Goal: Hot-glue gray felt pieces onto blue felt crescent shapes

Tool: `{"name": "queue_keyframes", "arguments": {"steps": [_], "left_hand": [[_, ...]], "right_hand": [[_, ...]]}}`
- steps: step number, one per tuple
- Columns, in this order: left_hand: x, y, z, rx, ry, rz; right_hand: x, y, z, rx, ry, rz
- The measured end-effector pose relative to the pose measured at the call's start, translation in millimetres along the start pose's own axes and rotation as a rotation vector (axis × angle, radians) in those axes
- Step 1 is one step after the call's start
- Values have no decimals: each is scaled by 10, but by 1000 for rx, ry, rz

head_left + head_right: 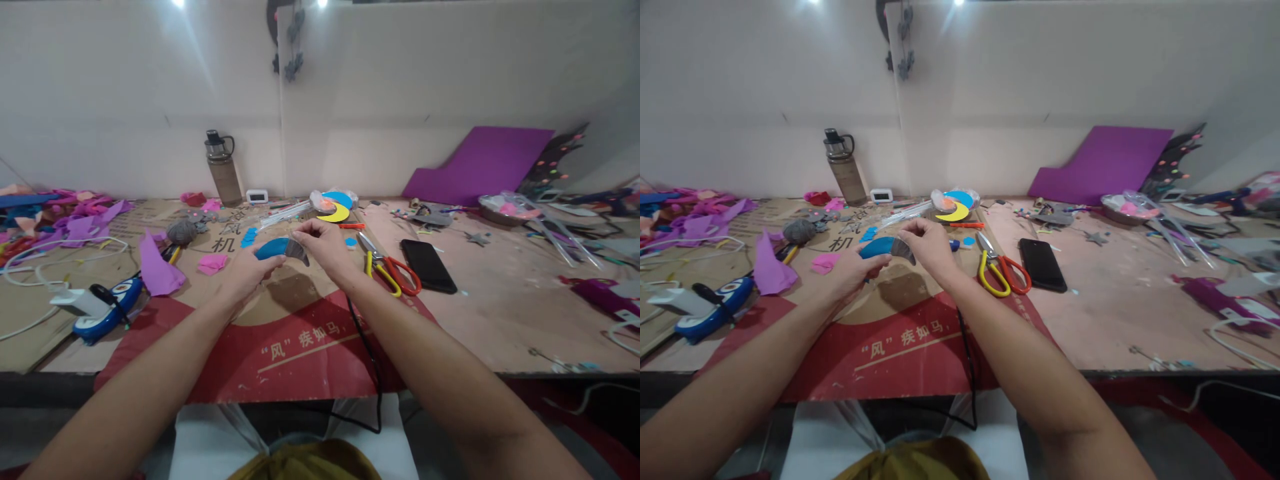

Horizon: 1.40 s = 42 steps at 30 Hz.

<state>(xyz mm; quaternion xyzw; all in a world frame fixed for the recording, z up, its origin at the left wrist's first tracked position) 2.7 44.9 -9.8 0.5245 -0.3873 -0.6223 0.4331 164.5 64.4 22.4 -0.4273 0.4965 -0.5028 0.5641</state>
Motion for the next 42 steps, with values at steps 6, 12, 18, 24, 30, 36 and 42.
{"name": "queue_keyframes", "arguments": {"steps": [6,12,18,24,30,36,42], "left_hand": [[-2,-1,9,74,-15,-49],[-6,23,7,144,-53,-31],[1,50,-16,218,-118,9],[16,55,-35,224,-139,34],[19,83,-40,241,-159,49],[14,79,-40,219,-185,54],[16,65,-27,294,-168,66]], "right_hand": [[-11,52,-50,-145,-199,-106],[21,104,-71,-239,-350,-277],[137,69,-63,-319,-493,-401],[156,61,-26,-304,-490,-371],[145,99,-32,-279,-508,-364],[132,112,-46,-333,-572,-370],[141,126,-60,-296,-549,-334]]}}
Point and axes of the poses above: each hand's wrist, its own x-axis away from the middle knuckle, its own z-axis out of the back of the hand, y = z × x, the point moved 5 cm from there along -x, towards the middle knuckle, and after that the axes turned 14 degrees about -z, right-handed, at the moved point
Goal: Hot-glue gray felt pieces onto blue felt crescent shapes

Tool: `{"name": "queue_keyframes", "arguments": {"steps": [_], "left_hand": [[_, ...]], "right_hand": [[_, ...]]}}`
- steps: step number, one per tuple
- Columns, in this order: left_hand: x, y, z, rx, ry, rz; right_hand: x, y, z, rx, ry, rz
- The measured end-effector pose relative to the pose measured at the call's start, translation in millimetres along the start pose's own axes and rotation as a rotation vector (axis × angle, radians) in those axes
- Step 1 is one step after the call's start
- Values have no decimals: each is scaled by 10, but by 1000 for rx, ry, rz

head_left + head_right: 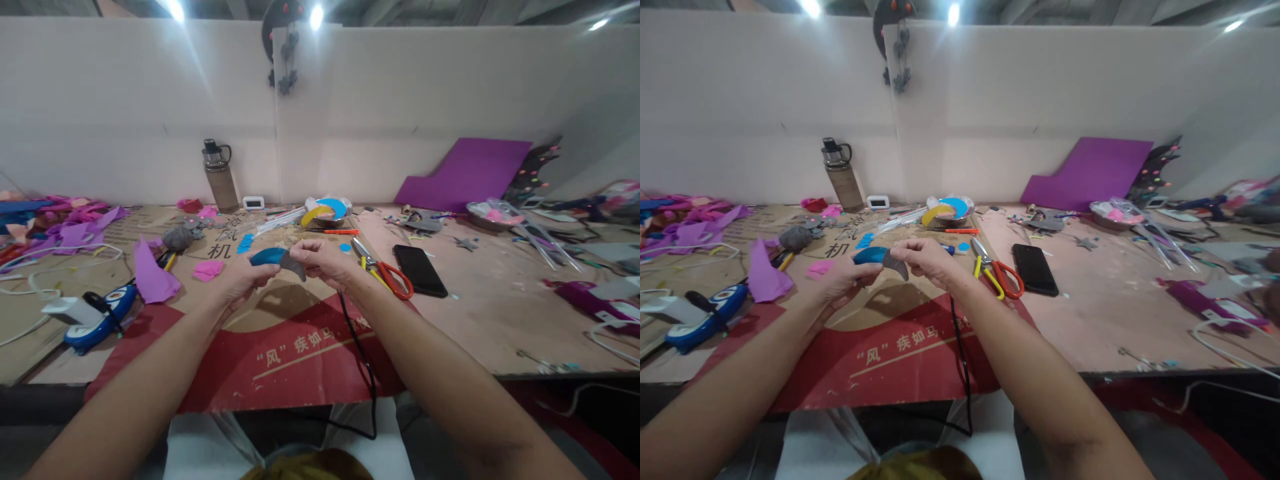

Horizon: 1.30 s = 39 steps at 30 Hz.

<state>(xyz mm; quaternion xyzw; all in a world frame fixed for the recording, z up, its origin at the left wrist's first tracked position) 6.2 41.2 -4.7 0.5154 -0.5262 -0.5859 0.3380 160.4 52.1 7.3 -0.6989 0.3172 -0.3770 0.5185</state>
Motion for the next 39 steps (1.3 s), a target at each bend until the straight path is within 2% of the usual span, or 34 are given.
{"name": "queue_keyframes", "arguments": {"steps": [5,14,22,24,28,30,36,39], "left_hand": [[9,1,-33,13,-27,32],[24,6,-18,-16,-74,6],[25,49,-33,-3,-161,-26],[15,44,-23,-39,-129,-30],[8,30,44,-183,11,-50],[9,35,55,-215,35,-66],[9,61,49,-305,-20,-53],[9,64,61,-361,-34,-47]], "right_hand": [[9,7,5,-13,66,-17],[53,25,-95,-152,-6,-66],[58,4,-55,-143,53,2],[58,4,-47,-143,66,3],[30,43,-51,-100,82,-28],[28,39,-42,-41,110,-13],[107,-84,26,165,252,118],[123,-112,36,208,264,136]]}}
Point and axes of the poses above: each hand's wrist, its own x-axis away from the middle knuckle, its own z-axis out of the back of the hand, y = z × x, the point moved 5 cm from there along -x, towards the middle knuckle, and after that the axes turned 14 degrees about -z, right-handed, at the moved point
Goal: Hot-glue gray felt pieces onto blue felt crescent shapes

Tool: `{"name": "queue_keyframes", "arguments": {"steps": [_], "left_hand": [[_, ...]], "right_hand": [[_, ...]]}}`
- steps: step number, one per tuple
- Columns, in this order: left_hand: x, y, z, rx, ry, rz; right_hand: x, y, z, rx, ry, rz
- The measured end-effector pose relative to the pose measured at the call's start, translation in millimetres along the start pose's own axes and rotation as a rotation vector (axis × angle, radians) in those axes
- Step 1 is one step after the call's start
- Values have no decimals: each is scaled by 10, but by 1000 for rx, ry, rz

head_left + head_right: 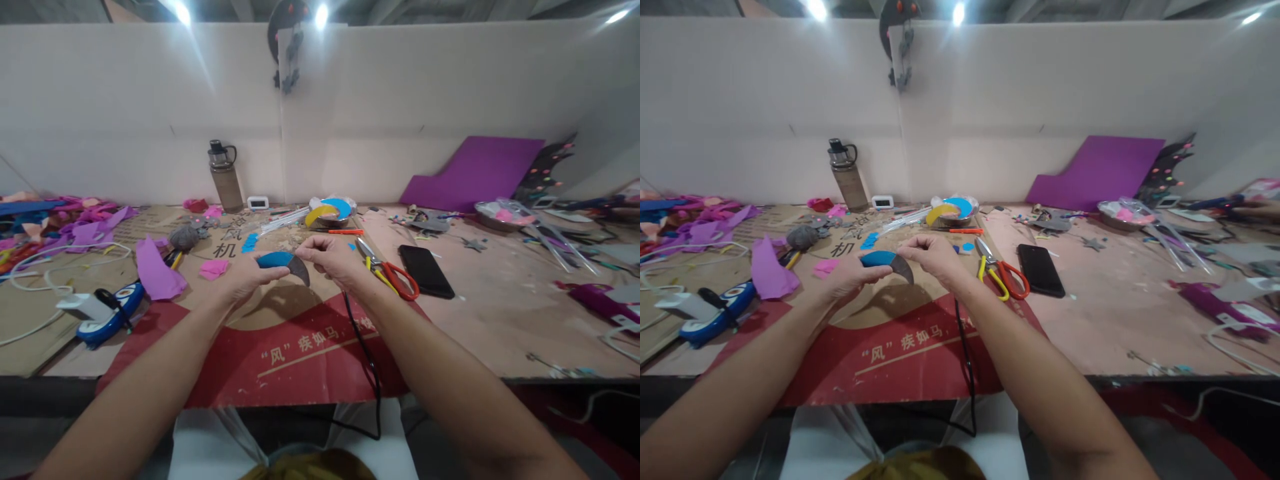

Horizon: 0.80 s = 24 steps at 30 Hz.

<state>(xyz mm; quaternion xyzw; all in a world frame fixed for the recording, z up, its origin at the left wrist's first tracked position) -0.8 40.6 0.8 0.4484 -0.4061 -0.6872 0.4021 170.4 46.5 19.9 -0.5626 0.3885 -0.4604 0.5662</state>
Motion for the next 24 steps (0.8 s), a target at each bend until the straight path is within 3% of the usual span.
{"name": "queue_keyframes", "arguments": {"steps": [10,18,24], "left_hand": [[15,-12,-16,38,-50,52],[13,-24,-15,108,-27,24],[-20,69,22,-21,-36,-120]], "right_hand": [[-31,32,-30,-38,-86,15],[-35,99,-77,-159,-225,-60],[12,111,-164,-132,-315,-161]]}}
Point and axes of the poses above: each hand's wrist, its own x-axis away from the middle knuckle, its own z-axis out of the back of the hand, y = z × x, the point moved 5 cm from there along -x, towards the middle knuckle, and after that the axes turned 14 degrees about -z, right-handed, at the moved point
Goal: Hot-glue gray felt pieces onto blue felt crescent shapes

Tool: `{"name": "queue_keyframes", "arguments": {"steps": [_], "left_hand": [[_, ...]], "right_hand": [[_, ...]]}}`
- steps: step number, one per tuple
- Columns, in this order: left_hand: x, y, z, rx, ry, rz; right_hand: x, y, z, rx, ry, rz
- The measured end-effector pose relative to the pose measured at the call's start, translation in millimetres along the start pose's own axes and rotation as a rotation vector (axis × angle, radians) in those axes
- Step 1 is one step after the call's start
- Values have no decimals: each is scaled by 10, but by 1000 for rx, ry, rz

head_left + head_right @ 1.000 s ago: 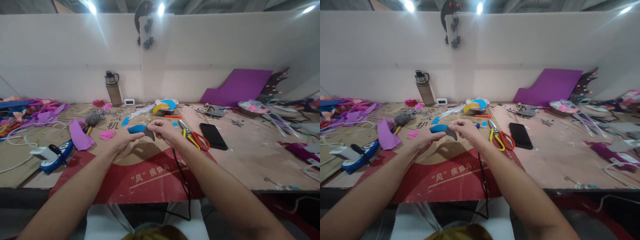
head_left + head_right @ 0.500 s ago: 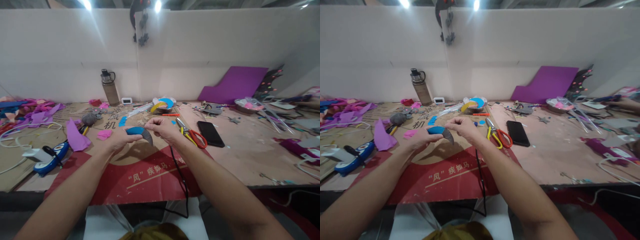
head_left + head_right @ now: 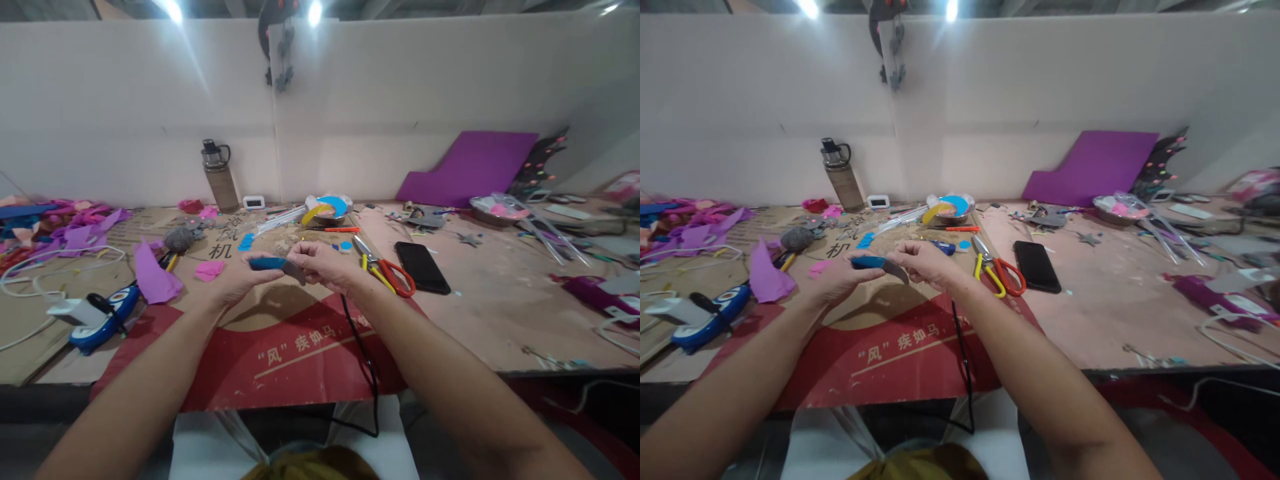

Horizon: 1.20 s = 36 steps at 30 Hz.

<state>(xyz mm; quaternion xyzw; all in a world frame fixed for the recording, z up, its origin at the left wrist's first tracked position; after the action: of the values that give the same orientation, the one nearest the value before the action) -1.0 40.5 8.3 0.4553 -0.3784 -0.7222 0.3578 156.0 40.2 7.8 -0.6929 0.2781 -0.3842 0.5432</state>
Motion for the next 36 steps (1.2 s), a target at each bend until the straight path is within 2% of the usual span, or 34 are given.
{"name": "queue_keyframes", "arguments": {"steps": [3,9,11,13,15,16,17,20,22,29,33,36], "left_hand": [[-16,93,10,-67,-27,-95],[-31,128,51,-196,25,-165],[-43,102,81,-235,108,-198],[-43,58,140,-273,259,-185],[-28,-3,185,-243,398,-98],[-23,-37,176,-172,415,-41],[-24,-64,138,-68,384,11],[-25,-52,-72,250,134,82],[-7,-13,-141,318,66,82],[19,8,-158,417,82,116],[16,3,-156,226,68,114],[12,8,-152,118,62,72]], "right_hand": [[13,1,-14,122,23,25],[49,-13,-41,282,58,57],[50,-41,-23,272,128,92],[42,-69,17,238,226,148],[26,-81,59,219,309,212],[14,-80,78,221,343,241],[2,-74,95,230,371,269],[-36,-40,126,279,420,334],[-53,-16,130,312,435,356],[-2,-30,141,340,575,392],[32,-29,123,351,629,392],[49,-27,80,382,622,389]]}}
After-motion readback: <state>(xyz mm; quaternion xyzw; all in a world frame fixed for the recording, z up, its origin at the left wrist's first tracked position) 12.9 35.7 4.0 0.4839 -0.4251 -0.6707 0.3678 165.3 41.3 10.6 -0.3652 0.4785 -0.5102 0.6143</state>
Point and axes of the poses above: each hand's wrist, its own x-axis away from the middle knuckle, its own z-axis out of the back of the hand, y = z × x, the point moved 5 cm from there along -x, towards the middle knuckle, and after that the axes turned 14 degrees about -z, right-handed, at the moved point
